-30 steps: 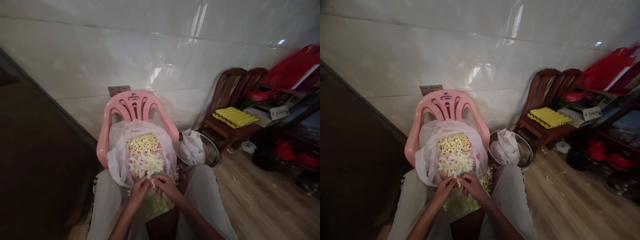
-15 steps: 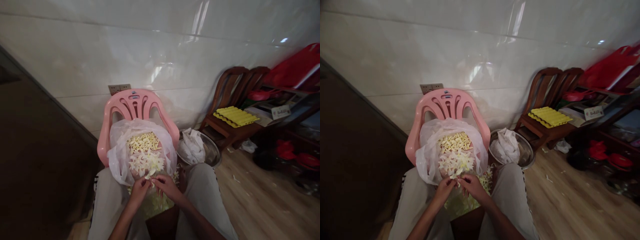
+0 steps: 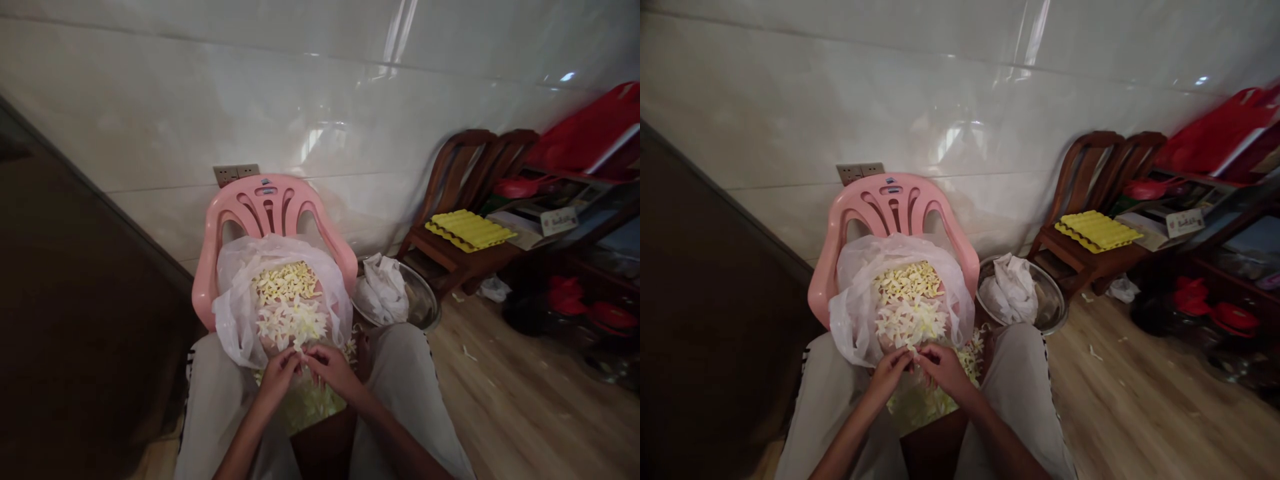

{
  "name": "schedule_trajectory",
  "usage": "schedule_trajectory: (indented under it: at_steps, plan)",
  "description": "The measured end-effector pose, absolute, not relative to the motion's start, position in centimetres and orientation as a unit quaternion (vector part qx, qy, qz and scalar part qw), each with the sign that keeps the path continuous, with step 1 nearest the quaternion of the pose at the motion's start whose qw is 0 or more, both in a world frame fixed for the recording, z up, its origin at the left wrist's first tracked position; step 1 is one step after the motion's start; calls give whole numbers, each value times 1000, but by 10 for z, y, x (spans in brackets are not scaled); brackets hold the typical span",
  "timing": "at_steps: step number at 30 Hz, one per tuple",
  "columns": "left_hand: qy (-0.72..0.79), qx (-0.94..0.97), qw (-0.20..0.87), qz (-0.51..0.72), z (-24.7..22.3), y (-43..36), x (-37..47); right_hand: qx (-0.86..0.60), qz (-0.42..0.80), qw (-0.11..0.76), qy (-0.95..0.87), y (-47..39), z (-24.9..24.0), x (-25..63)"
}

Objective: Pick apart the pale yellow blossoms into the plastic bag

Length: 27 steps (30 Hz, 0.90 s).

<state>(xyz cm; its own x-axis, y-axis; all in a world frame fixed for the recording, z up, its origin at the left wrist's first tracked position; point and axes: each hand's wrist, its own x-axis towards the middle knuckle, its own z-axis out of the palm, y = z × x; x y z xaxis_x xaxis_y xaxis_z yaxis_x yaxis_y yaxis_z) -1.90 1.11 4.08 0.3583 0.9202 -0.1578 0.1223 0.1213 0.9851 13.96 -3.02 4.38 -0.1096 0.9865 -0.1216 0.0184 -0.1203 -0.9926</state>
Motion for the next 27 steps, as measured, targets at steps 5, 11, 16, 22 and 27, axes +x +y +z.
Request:
schedule_trajectory:
  at_steps: [5,11,16,22,27]
  plan:
    - [459,581,578,343,45,11,-20,-510,504,439,-541,-30,43,141]
    - [472,549,582,369,46,12,-19,-490,506,443,-554,-32,47,142]
    - [491,534,587,359,45,11,-18,-480,524,447,-544,-34,50,142]
    - [492,525,593,362,42,11,-17,-471,551,449,-523,-34,43,143]
    - [470,504,625,366,39,13,-17,-454,612,463,-453,-31,39,141]
